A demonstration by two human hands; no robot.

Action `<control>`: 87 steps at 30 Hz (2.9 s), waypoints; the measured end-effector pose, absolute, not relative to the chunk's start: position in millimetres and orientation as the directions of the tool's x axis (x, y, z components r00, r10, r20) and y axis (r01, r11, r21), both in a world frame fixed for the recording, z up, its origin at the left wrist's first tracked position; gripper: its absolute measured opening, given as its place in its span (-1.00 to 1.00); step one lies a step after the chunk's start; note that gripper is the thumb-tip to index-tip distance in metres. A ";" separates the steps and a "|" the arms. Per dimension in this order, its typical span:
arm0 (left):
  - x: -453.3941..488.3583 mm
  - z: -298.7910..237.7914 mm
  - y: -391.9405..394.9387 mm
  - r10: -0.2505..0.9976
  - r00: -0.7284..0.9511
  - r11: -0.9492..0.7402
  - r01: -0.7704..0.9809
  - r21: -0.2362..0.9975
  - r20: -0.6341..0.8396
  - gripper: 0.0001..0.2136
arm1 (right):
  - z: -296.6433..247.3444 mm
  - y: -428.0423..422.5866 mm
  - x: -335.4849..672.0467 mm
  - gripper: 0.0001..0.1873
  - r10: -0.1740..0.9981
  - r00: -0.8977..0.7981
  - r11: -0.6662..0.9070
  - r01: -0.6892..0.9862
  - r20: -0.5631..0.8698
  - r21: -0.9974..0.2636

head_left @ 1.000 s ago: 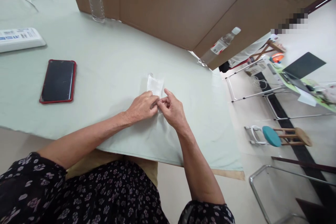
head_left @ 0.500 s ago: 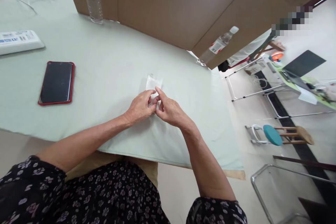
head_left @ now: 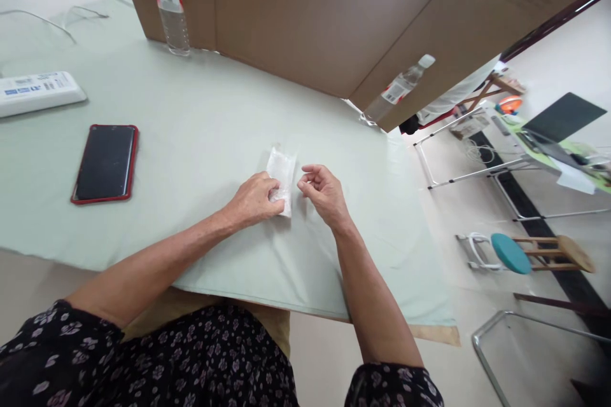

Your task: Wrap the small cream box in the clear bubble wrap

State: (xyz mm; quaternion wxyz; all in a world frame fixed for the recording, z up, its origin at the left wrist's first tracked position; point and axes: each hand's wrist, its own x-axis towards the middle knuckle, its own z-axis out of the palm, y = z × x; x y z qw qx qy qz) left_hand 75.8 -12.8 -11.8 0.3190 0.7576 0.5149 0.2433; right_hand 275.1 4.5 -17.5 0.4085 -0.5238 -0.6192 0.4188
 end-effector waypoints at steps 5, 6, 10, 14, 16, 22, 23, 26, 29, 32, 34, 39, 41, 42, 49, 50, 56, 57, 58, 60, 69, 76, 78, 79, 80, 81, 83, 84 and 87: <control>74.5 -13.4 -14.2 0.935 0.345 -0.276 0.582 0.765 0.075 -0.55 | -19.4 21.3 266.8 -0.78 0.958 -0.242 0.252 0.450 0.155 -0.857; 74.3 -13.5 -14.9 0.932 0.351 -0.292 0.571 0.768 0.093 -0.48 | -19.6 23.1 264.9 -0.82 0.950 -0.275 0.271 0.478 0.151 -0.835; 73.3 -13.9 -16.3 0.908 0.402 -0.355 0.579 0.734 0.122 -0.59 | -23.2 27.0 260.4 -0.82 0.939 -0.324 0.269 0.495 0.112 -0.826; 73.4 -15.1 -16.1 0.910 0.405 -0.335 0.602 0.725 0.084 -0.71 | -28.5 31.4 267.6 -0.78 0.984 -0.126 0.172 0.476 0.126 -0.863; 74.0 -15.9 -16.3 0.913 0.400 -0.329 0.602 0.727 0.082 -0.69 | -28.2 34.8 272.4 -0.71 0.998 -0.003 0.053 0.450 0.057 -0.891; 74.2 -19.4 -17.2 0.913 0.391 -0.345 0.588 0.732 0.117 -0.71 | -16.7 51.0 265.0 -0.53 0.964 0.010 -0.248 0.383 -0.265 -0.890; 73.9 -19.7 -17.4 0.911 0.393 -0.351 0.584 0.732 0.123 -0.72 | -15.3 54.8 261.8 -0.54 0.960 -0.010 -0.257 0.376 -0.281 -0.890; 73.1 -19.0 -18.1 0.908 0.397 -0.360 0.579 0.731 0.133 -0.72 | -14.7 66.3 254.8 -0.58 0.940 -0.099 -0.274 0.350 -0.326 -0.896; 72.7 -17.8 -18.5 0.909 0.397 -0.354 0.573 0.740 0.127 -0.72 | -17.7 72.3 252.6 -0.56 0.934 -0.174 -0.243 0.324 -0.310 -0.914; 72.5 -18.3 -17.5 0.914 0.384 -0.347 0.572 0.744 0.131 -0.75 | -19.4 68.3 252.3 -0.53 0.968 -0.184 -0.115 0.286 -0.172 -0.951; 72.5 -19.1 -16.2 0.917 0.375 -0.343 0.576 0.742 0.133 -0.77 | -17.9 60.6 252.3 -0.55 0.981 -0.181 -0.020 0.244 -0.066 -0.970; 72.9 -18.1 -17.9 0.926 0.360 -0.321 0.595 0.737 0.113 -0.79 | -7.3 32.4 255.0 -0.65 0.971 -0.234 0.079 0.091 0.056 -0.993; 73.1 -17.0 -20.9 0.945 0.307 -0.287 0.627 0.724 0.109 -0.79 | -3.5 20.5 256.8 -0.70 0.962 -0.261 0.109 0.094 0.081 -0.990; 73.1 -17.0 -22.4 0.958 0.265 -0.261 0.644 0.719 0.110 -0.76 | -2.2 14.8 257.6 -0.73 0.959 -0.266 0.130 0.118 0.095 -0.984; 67.7 -25.8 -19.0 0.954 0.229 -0.289 0.534 0.794 0.194 -0.44 | -1.6 -15.7 259.7 -0.71 0.946 -0.261 0.285 0.389 0.191 -0.876; 66.2 -26.5 -17.4 0.937 0.280 -0.325 0.487 0.811 0.207 -0.47 | -2.2 -19.0 260.3 -0.73 0.943 -0.261 0.303 0.404 0.209 -0.863; 61.7 -25.5 -14.3 0.887 0.423 -0.355 0.365 0.860 0.186 -0.80 | -11.0 -36.0 264.9 -0.96 0.872 -0.357 0.464 0.384 0.335 -0.799; 61.8 -25.5 -14.2 0.886 0.426 -0.354 0.366 0.860 0.183 -0.82 | -14.2 -38.4 265.5 -0.93 0.862 -0.364 0.486 0.399 0.352 -0.778; 62.0 -25.8 -13.7 0.886 0.427 -0.355 0.368 0.859 0.183 -0.85 | -17.9 -40.6 265.9 -0.89 0.853 -0.370 0.508 0.418 0.369 -0.753; 61.2 -26.5 -11.9 0.877 0.446 -0.362 0.361 0.860 0.182 -0.89 | -25.9 -44.6 266.2 -0.84 0.827 -0.387 0.555 0.454 0.407 -0.697; 37.7 -22.5 -3.6 0.728 0.674 -0.464 0.348 0.815 0.127 -0.54 | -43.2 -46.4 259.4 -0.75 0.804 -0.348 0.593 0.531 0.482 -0.606; 49.4 -18.2 -9.5 0.827 0.563 -0.208 0.321 0.924 -0.009 -0.68 | -34.9 -37.5 258.9 -0.75 0.984 -0.106 0.169 0.285 0.144 -0.943; 50.1 -13.5 -10.7 0.807 0.566 -0.014 0.297 0.955 -0.165 -0.71 | -33.6 -38.7 259.6 -0.63 0.991 -0.132 0.044 0.162 0.022 -0.986; 49.8 -11.4 -11.0 0.797 0.564 0.064 0.281 0.958 -0.219 -0.70 | -32.9 -39.7 259.8 -0.56 0.985 -0.172 0.010 0.103 -0.008 -0.995; 49.3 -9.8 -11.0 0.791 0.555 0.124 0.266 0.956 -0.257 -0.68 | -32.0 -40.7 259.7 -0.49 0.975 -0.220 -0.011 0.055 -0.023 -0.998; 48.8 -8.7 -10.8 0.792 0.541 0.165 0.259 0.952 -0.285 -0.66 | -30.9 -41.6 259.4 -0.43 0.966 -0.259 -0.024 0.022 -0.029 -0.999; 47.9 -7.8 -10.2 0.809 0.504 0.187 0.266 0.946 -0.302 -0.62 | -28.4 -43.1 258.2 -0.32 0.956 -0.289 -0.042 0.002 -0.041 -0.999; 47.6 -7.9 -9.9 0.826 0.486 0.168 0.274 0.947 -0.287 -0.61 | -27.1 -43.7 257.4 -0.30 0.958 -0.283 -0.052 0.005 -0.052 -0.999; 47.4 -8.5 -10.1 0.846 0.496 0.091 0.222 0.971 -0.193 -0.61 | -24.3 -44.6 255.7 -0.28 0.966 -0.244 -0.083 -0.002 -0.080 -0.997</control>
